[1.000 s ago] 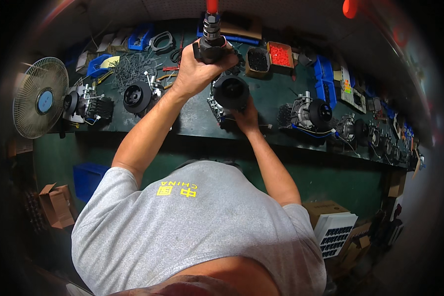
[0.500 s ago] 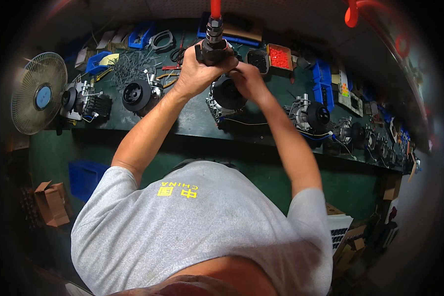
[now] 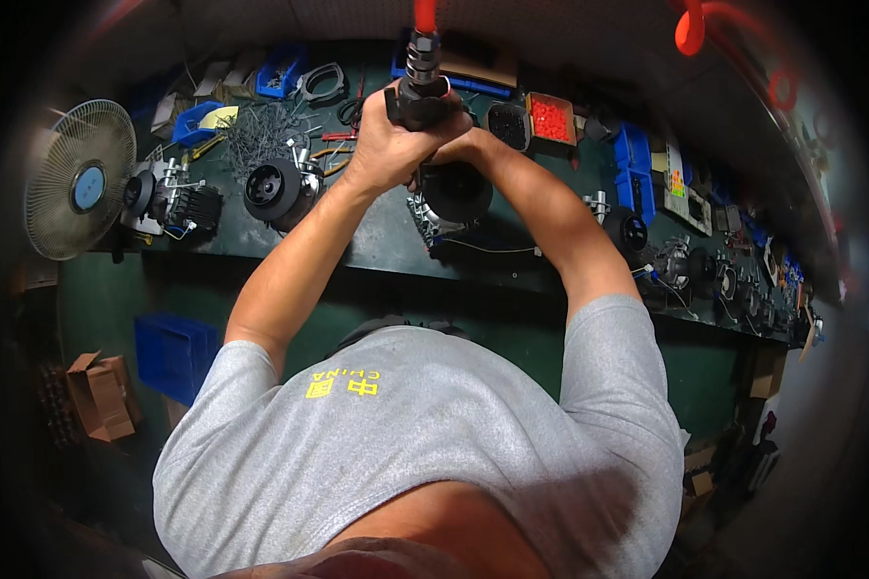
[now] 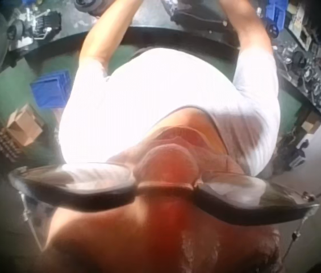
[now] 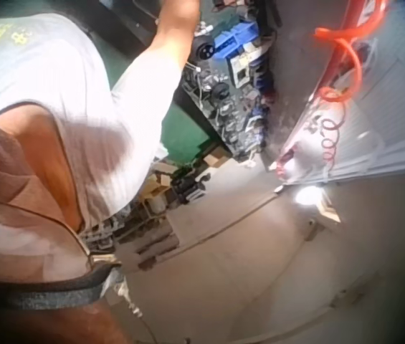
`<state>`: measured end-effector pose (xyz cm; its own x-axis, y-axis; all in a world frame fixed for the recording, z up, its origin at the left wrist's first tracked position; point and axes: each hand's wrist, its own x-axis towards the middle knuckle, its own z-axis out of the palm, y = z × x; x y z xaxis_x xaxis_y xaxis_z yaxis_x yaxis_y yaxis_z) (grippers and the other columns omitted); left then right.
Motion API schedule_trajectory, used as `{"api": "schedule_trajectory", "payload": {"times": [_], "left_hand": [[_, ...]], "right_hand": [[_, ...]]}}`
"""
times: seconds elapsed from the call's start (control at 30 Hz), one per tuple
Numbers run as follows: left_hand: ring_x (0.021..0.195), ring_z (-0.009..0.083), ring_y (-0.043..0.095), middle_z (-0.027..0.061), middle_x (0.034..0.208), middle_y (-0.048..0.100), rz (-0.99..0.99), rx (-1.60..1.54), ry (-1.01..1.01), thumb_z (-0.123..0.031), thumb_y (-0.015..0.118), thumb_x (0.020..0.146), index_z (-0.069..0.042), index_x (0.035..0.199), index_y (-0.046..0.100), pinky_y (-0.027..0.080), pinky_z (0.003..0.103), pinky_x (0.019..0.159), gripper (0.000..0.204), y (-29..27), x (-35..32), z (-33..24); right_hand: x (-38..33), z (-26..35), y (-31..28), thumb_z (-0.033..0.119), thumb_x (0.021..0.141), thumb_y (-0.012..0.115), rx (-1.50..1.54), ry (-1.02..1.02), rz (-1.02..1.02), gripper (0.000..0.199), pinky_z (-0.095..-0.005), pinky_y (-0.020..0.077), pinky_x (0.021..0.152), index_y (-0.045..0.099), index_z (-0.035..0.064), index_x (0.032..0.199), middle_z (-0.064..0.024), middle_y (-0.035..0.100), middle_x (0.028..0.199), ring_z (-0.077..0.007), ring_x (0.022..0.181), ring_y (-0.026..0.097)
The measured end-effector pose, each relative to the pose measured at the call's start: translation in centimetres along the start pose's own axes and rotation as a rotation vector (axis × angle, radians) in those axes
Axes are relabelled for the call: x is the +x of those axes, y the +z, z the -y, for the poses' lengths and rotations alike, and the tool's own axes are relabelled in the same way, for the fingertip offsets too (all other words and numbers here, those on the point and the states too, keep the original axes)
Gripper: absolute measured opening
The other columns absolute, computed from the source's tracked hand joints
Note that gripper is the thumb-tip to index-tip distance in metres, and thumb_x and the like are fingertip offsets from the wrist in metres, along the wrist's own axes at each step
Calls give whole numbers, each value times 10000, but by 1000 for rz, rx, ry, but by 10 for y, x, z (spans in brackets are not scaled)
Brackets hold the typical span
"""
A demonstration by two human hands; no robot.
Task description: The person assembles small electric motors at a workbench. They place a black circular component onto a motor housing, then use a pneumatic impact driver to fasten it. The person repeats this process on several motor units, moving them along the bench as they work.
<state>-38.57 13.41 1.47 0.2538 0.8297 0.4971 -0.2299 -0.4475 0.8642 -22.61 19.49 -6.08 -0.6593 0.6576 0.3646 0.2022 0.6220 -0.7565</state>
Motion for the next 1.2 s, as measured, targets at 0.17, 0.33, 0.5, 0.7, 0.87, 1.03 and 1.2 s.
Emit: {"api": "schedule_trajectory", "payload": {"times": [0.17, 0.33, 0.5, 0.7, 0.87, 1.03, 1.2], "left_hand": [[826, 109, 678, 36, 882, 735, 106, 52, -4, -128, 892, 781, -9, 1023, 719, 560, 295, 776, 320, -4, 20, -31], [877, 101, 683, 41, 940, 748, 168, 0, -31, -74, 857, 784, 7, 1086, 724, 566, 292, 803, 339, -10, 33, -46], [824, 97, 639, 19, 898, 690, 167, 48, -61, -170, 855, 837, -5, 1025, 710, 542, 280, 764, 290, -16, 56, -43], [758, 79, 570, -21, 801, 605, 275, 128, -125, -414, 770, 934, -40, 1005, 685, 475, 262, 692, 390, -4, 87, -41], [690, 58, 482, -37, 739, 508, 557, 239, -30, -371, 599, 1081, -31, 1051, 647, 393, 259, 595, 345, -14, 123, -72], [709, 163, 621, 78, 743, 601, 551, 611, 197, -287, 740, 942, -25, 999, 698, 524, 340, 664, 271, -5, 144, -110], [757, 227, 695, 146, 879, 745, 570, 613, 101, -281, 742, 919, 3, 982, 750, 562, 401, 700, 291, 1, 164, -138]], "right_hand": [[-17, -28, 18, 197, 876, 746, 230, 561, 344, 385, -353, 557, 953, 731, 26, 1221, -113, 752, 1174, -210, 1050, 728], [-10, -25, -1, 149, 911, 589, 8, 538, 185, 354, -337, 547, 945, 747, -11, 1184, -160, 762, 1145, -231, 1023, 730], [-22, 54, -23, 94, 896, 763, 575, 369, -153, 379, -326, 546, 954, 627, 19, 1242, -79, 692, 1160, -155, 1093, 655], [7, 97, -7, 79, 887, 750, 520, 434, -453, 285, -330, 580, 870, 657, 19, 1149, -58, 715, 985, -174, 881, 709], [2, 95, -22, 81, 881, 722, 604, 219, -688, 183, -317, 530, 738, 659, 15, 1039, -47, 671, 839, -150, 764, 654], [-9, 97, -51, 26, 872, 691, 596, 223, -655, 312, -303, 507, 700, 618, 1, 1174, -52, 658, 834, -146, 746, 631], [-17, 104, -61, 27, 896, 673, 609, 225, -662, 341, -317, 515, 720, 584, -21, 1222, -69, 638, 864, -168, 768, 635]]}}
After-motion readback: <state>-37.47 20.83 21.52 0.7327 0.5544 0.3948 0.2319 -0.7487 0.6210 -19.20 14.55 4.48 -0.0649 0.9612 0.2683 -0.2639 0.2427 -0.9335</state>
